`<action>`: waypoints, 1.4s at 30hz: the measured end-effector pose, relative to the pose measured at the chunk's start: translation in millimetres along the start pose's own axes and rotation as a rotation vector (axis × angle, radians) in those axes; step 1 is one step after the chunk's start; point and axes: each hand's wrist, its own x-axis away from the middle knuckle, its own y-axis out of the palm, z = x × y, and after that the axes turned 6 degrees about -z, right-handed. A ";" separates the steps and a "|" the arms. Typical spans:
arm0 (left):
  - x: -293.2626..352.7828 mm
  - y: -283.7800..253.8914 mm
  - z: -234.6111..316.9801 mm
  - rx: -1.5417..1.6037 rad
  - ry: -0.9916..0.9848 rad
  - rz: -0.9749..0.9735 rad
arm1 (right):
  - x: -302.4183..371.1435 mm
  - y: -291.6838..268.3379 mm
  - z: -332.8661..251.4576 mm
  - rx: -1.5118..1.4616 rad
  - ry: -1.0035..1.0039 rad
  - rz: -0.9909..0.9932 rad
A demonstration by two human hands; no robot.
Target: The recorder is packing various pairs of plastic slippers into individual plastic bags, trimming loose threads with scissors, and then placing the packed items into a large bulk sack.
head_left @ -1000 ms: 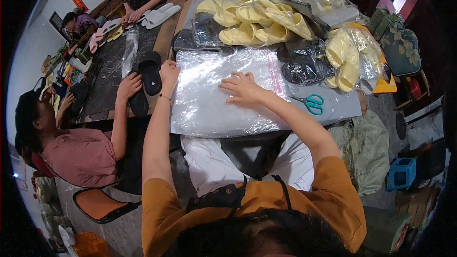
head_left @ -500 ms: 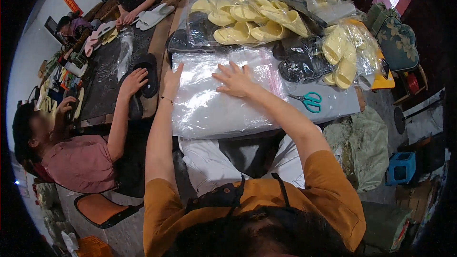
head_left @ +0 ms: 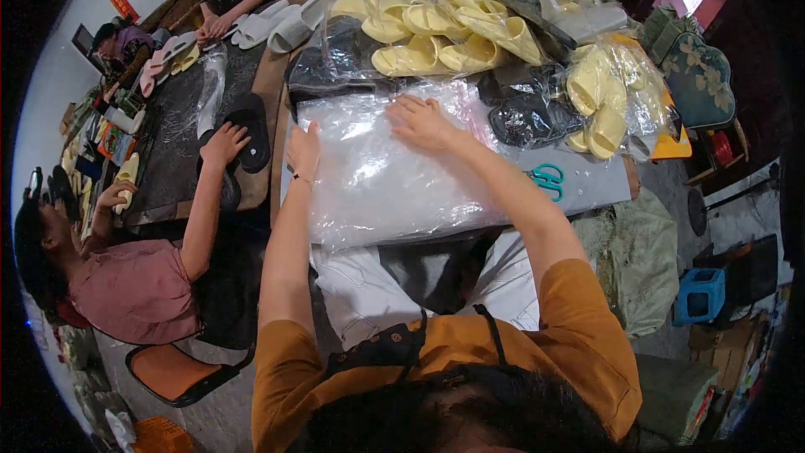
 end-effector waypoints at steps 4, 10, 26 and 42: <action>2.4 -0.7 -5.7 0.011 -0.027 0.001 | 5.1 -9.6 29.1 0.335 0.095 0.003; 6.1 1.6 -2.2 0.006 -0.048 0.018 | 9.4 -25.8 42.9 0.254 0.373 -0.127; -47.3 19.0 -11.9 0.069 0.196 -0.102 | 25.1 -26.2 35.1 0.102 0.626 -0.088; 38.0 -47.2 -74.9 0.362 0.488 -0.310 | 76.8 5.6 -55.2 0.211 0.260 -0.107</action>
